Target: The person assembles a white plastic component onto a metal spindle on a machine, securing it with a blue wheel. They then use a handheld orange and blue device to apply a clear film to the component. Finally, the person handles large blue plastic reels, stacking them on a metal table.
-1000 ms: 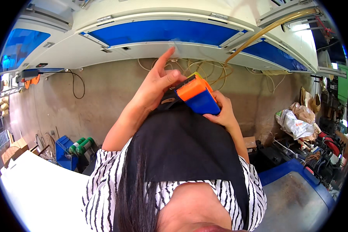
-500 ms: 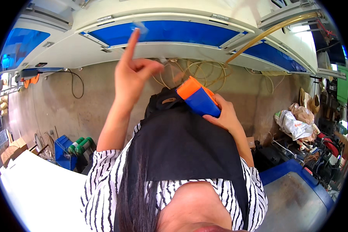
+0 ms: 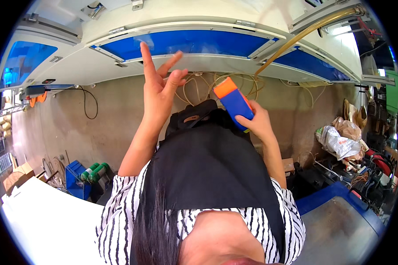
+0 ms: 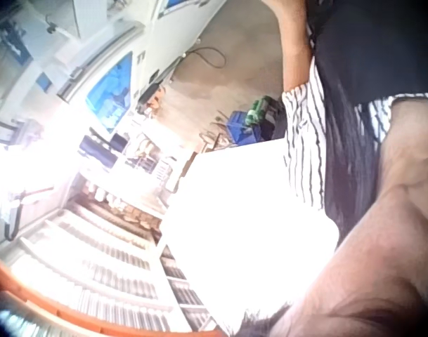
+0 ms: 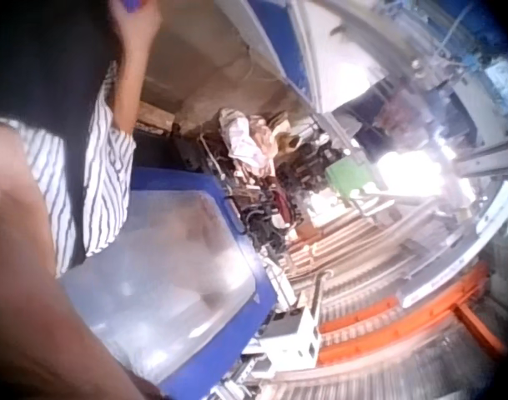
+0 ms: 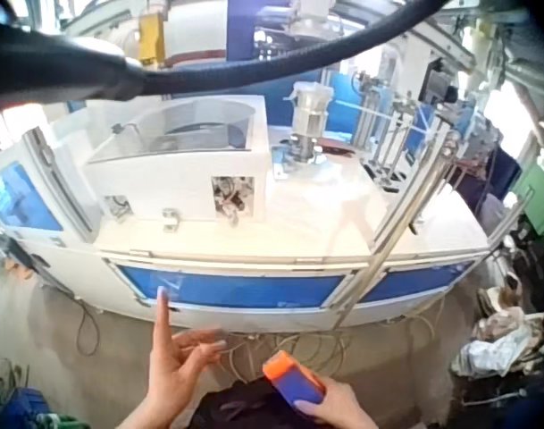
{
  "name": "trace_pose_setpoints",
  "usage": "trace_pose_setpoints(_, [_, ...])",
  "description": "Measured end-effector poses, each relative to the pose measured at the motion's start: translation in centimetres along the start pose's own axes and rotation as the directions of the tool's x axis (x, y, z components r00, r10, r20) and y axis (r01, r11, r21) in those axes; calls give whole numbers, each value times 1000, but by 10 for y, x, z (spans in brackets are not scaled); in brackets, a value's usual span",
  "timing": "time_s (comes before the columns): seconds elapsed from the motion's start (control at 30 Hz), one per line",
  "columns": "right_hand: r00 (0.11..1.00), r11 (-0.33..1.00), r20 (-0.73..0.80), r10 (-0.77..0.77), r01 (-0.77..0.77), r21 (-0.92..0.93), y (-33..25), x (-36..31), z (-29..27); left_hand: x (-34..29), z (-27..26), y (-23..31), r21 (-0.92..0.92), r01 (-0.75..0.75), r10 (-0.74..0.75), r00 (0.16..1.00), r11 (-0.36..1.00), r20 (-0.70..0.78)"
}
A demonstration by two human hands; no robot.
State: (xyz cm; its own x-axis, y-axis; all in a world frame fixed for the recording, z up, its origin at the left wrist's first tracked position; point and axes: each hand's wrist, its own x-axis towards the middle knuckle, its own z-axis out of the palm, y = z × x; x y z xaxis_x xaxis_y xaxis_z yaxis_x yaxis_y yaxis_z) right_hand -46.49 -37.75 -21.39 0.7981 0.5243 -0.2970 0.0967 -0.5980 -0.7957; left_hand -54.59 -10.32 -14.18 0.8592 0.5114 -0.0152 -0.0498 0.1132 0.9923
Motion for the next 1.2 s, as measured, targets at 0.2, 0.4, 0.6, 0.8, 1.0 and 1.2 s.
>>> trace_pose_setpoints(0.2, [967, 876, 141, -213, 125, 466, -13, -11, -21, -2, 9, -37, -204, 62, -20, 979, 977, 201])
trace_pose_setpoints(0.4, [940, 921, 176, -293, 228, 316, -8, -10, -13, -14, 21, -23, -269, 279, -183, 925, 922, 334])
trace_pose_setpoints(0.6, [922, 917, 228, -312, 229, 327, -4, -11, -9, -18, 18, -27, -375, 467, -365, 877, 801, 314])
trace_pose_setpoints(0.8, [932, 897, 261, -252, 123, 425, -9, -16, -12, -17, 17, -24, -542, 508, -412, 861, 670, 297])
trace_pose_setpoints(1.0, [933, 918, 245, -262, 164, 360, -3, -19, -9, -18, 18, -29, -304, 434, -361, 893, 848, 270])
trace_pose_setpoints(1.2, [907, 940, 266, -326, 341, -7, -29, -23, -22, -22, 9, -9, -409, 490, -453, 871, 770, 191])
